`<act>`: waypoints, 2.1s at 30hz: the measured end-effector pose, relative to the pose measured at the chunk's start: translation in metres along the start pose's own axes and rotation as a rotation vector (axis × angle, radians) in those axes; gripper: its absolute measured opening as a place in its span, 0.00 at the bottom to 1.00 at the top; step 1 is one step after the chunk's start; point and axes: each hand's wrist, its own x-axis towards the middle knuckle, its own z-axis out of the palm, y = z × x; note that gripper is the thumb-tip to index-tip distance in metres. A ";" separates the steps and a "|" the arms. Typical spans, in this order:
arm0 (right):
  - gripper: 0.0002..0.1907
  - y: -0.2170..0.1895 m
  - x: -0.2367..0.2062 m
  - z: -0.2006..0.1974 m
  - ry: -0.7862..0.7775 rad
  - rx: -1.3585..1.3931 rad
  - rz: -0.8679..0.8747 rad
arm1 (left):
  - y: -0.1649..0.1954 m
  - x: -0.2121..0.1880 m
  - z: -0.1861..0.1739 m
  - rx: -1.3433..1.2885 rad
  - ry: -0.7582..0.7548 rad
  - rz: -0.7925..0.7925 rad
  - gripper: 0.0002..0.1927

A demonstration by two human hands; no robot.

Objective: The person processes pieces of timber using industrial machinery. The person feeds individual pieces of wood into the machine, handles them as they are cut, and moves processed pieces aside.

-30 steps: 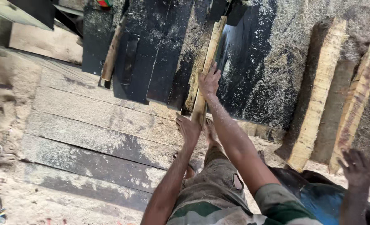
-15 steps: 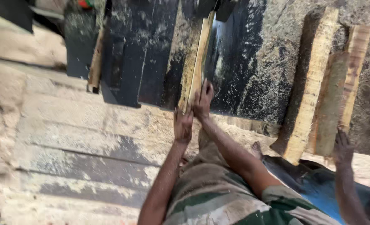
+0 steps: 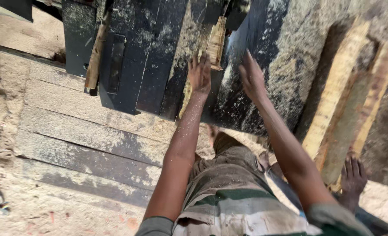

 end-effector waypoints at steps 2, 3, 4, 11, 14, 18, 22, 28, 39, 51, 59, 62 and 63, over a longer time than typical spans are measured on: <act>0.27 0.023 -0.071 -0.043 0.000 0.054 0.349 | -0.002 -0.005 0.005 0.164 0.000 -0.019 0.28; 0.26 0.035 -0.111 -0.062 0.136 -0.271 0.177 | -0.005 -0.017 0.006 0.034 -0.016 -0.040 0.26; 0.29 0.047 -0.157 -0.081 0.281 -0.500 0.126 | -0.009 -0.037 0.005 -0.104 -0.037 -0.060 0.25; 0.40 0.113 -0.414 -0.104 0.209 -0.071 1.108 | -0.031 -0.272 -0.031 -0.125 -0.170 0.100 0.15; 0.44 0.138 -0.427 -0.095 0.408 0.895 1.079 | -0.038 -0.346 -0.038 -0.256 -0.367 0.041 0.14; 0.37 0.127 -0.418 -0.100 0.473 0.970 1.217 | -0.051 -0.383 -0.036 -0.327 -0.486 -0.011 0.13; 0.30 0.065 -0.400 -0.057 0.470 0.867 0.988 | -0.019 -0.364 -0.037 -0.534 -0.553 -0.114 0.20; 0.40 -0.067 -0.376 0.111 0.399 0.166 0.899 | 0.079 -0.319 -0.047 -0.747 -0.832 -0.063 0.35; 0.47 -0.045 -0.389 0.142 0.090 0.388 0.586 | -0.013 -0.453 -0.050 -1.285 -0.524 -0.738 0.27; 0.46 -0.086 -0.390 0.241 0.085 0.465 0.437 | -0.081 -0.533 -0.101 -1.020 -0.612 -0.668 0.33; 0.42 -0.080 -0.281 0.227 0.121 0.399 0.494 | -0.094 -0.441 -0.079 -0.954 -0.604 -0.624 0.35; 0.39 -0.083 -0.242 0.212 0.079 0.306 0.545 | -0.098 -0.400 -0.072 -0.775 -0.611 -0.522 0.41; 0.39 -0.085 -0.229 0.208 0.051 0.272 0.586 | -0.098 -0.386 -0.072 -0.618 -0.525 -0.371 0.43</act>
